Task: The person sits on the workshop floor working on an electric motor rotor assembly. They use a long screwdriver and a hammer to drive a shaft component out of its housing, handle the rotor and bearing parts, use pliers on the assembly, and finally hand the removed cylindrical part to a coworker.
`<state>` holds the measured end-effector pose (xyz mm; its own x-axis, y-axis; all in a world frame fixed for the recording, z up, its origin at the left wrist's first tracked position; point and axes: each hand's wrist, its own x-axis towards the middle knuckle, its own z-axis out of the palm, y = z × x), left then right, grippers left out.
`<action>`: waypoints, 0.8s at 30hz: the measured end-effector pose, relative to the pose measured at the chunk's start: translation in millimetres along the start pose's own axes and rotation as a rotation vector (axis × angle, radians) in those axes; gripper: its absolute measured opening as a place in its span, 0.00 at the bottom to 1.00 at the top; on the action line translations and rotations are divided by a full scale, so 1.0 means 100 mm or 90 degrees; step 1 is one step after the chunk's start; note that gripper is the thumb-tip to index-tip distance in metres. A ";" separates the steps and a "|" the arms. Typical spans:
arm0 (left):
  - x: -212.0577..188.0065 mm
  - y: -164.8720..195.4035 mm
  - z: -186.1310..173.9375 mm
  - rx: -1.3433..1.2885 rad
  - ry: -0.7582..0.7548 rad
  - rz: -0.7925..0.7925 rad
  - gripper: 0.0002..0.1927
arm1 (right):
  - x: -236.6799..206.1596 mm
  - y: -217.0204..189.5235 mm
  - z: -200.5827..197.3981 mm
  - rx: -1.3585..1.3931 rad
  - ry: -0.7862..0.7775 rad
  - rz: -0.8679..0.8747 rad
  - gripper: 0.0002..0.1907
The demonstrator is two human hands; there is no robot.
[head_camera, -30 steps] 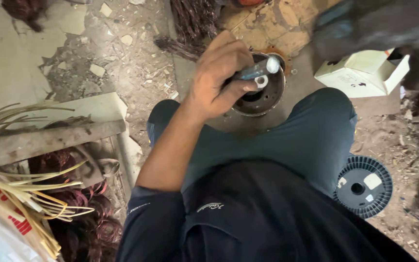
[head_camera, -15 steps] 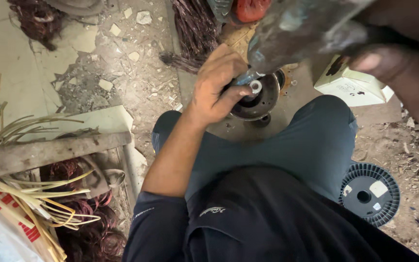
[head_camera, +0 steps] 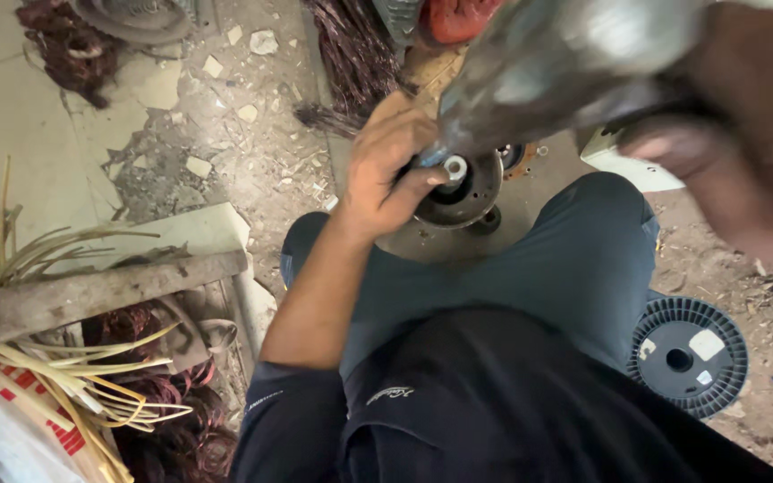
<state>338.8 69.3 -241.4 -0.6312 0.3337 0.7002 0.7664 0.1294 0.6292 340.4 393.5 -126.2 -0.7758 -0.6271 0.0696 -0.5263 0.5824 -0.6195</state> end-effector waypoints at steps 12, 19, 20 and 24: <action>-0.01 -0.01 0.00 0.001 0.015 -0.006 0.16 | 0.01 -0.14 -0.01 -0.047 0.014 -0.031 0.24; -0.14 -0.03 0.04 0.025 0.028 -0.032 0.19 | -0.18 0.00 0.01 0.132 0.139 -0.016 0.24; -0.15 -0.02 0.05 0.022 0.047 -0.057 0.19 | -0.25 0.02 0.03 0.240 0.186 -0.007 0.24; -0.17 0.14 -0.01 -0.041 0.253 -0.123 0.26 | -0.36 0.13 0.41 0.559 0.319 -0.005 0.23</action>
<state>360.1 64.0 -244.2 -0.7686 -0.0775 0.6351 0.6288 0.0919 0.7721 375.9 402.5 -169.0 -0.9366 -0.2223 0.2708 -0.2456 -0.1346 -0.9600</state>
